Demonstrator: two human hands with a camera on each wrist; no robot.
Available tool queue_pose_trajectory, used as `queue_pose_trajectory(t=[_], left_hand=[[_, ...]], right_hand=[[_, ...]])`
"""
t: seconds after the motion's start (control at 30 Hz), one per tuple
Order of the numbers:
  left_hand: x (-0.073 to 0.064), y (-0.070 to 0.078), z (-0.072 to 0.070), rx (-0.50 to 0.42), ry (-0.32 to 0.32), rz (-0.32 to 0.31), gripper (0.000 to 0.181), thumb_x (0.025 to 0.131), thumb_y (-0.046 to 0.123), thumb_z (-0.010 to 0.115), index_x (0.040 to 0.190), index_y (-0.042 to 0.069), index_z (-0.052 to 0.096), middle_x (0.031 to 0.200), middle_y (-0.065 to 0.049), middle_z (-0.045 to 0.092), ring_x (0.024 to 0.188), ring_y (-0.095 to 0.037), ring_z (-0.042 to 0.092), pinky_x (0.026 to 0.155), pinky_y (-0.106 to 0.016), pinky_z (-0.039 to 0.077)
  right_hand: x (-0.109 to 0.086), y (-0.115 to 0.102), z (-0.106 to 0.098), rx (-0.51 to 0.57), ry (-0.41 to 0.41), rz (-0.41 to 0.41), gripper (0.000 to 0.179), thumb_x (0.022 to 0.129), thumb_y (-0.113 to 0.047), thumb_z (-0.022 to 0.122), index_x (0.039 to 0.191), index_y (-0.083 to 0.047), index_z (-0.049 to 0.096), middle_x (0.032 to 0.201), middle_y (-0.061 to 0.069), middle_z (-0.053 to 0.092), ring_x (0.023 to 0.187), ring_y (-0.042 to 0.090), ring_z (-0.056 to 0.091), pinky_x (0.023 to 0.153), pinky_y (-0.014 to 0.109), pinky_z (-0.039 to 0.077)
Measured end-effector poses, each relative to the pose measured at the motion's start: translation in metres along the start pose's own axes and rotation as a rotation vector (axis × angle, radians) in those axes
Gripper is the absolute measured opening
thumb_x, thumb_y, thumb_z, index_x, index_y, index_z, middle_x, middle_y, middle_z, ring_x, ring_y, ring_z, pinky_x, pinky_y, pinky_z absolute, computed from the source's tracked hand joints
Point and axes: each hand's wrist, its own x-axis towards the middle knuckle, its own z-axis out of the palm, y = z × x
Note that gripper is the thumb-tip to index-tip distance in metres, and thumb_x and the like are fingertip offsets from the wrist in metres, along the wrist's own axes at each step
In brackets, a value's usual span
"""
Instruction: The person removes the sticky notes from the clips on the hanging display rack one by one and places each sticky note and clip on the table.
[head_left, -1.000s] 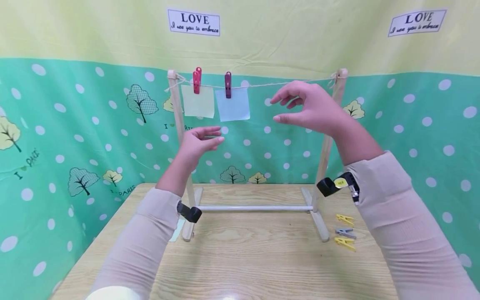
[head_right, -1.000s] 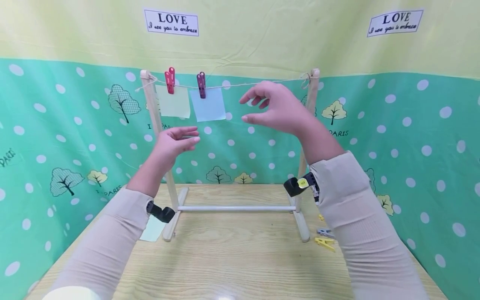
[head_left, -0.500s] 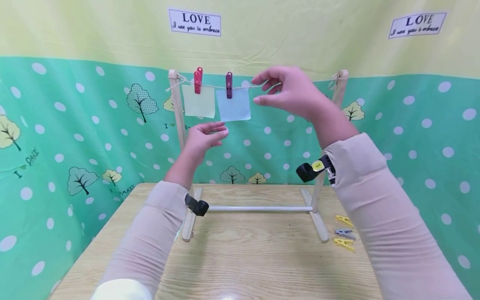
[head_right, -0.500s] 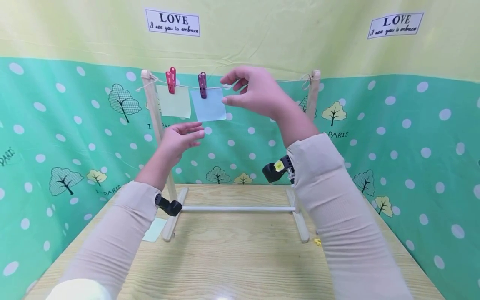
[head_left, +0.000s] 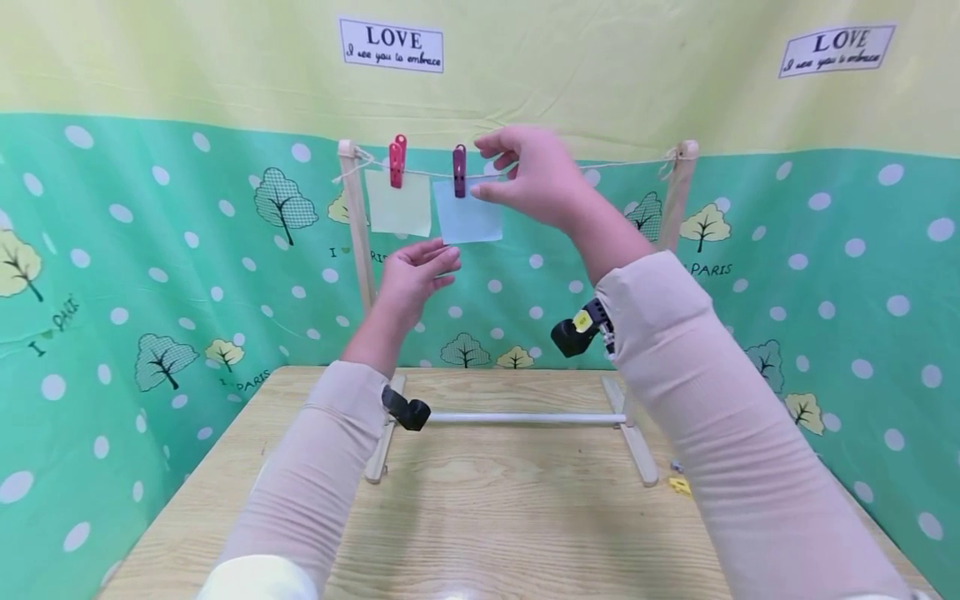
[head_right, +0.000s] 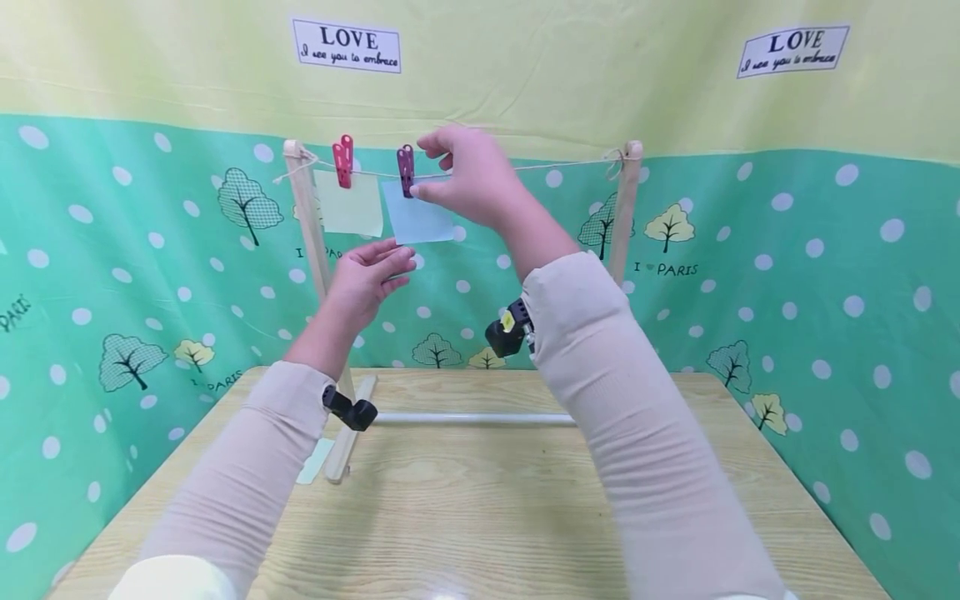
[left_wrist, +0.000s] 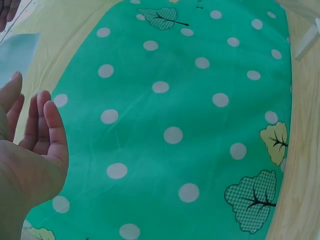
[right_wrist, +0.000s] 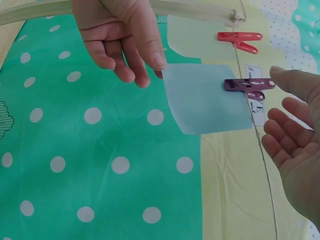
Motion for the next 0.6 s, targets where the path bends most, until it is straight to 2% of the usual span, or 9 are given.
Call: queue_pose_trajectory(t=[0.23,0.4,0.6], left_hand=[[0.002,-0.002,0.004,-0.044,0.021,0.039,0.028,0.073,0.014,0.072,0.098,0.004,0.064,0.091,-0.011,0.065,0.084,-0.021,0.062,0.081,-0.033,0.05],[0.002,-0.002,0.005,-0.05,0.026,0.05,0.026,0.074,0.015,0.072,0.096,0.003,0.065,0.093,-0.011,0.065,0.087,-0.023,0.062,0.081,-0.034,0.05],[0.002,-0.003,0.003,-0.081,0.039,0.039,0.027,0.073,0.015,0.072,0.096,0.004,0.065,0.093,-0.011,0.065,0.096,-0.03,0.058,0.082,-0.034,0.049]], right_hand=[[0.01,-0.001,0.008,0.01,0.032,0.046,0.058,0.076,-0.035,0.068,0.129,-0.021,0.046,0.126,-0.006,0.049,0.109,0.011,0.045,0.086,0.022,0.044],[0.015,0.002,0.011,-0.004,0.039,0.076,0.061,0.076,-0.035,0.068,0.131,-0.023,0.044,0.126,-0.006,0.049,0.11,0.01,0.045,0.086,0.023,0.044],[0.019,0.003,0.019,-0.016,0.036,0.061,0.062,0.077,-0.035,0.067,0.132,-0.023,0.041,0.125,-0.005,0.05,0.108,0.011,0.046,0.085,0.021,0.044]])
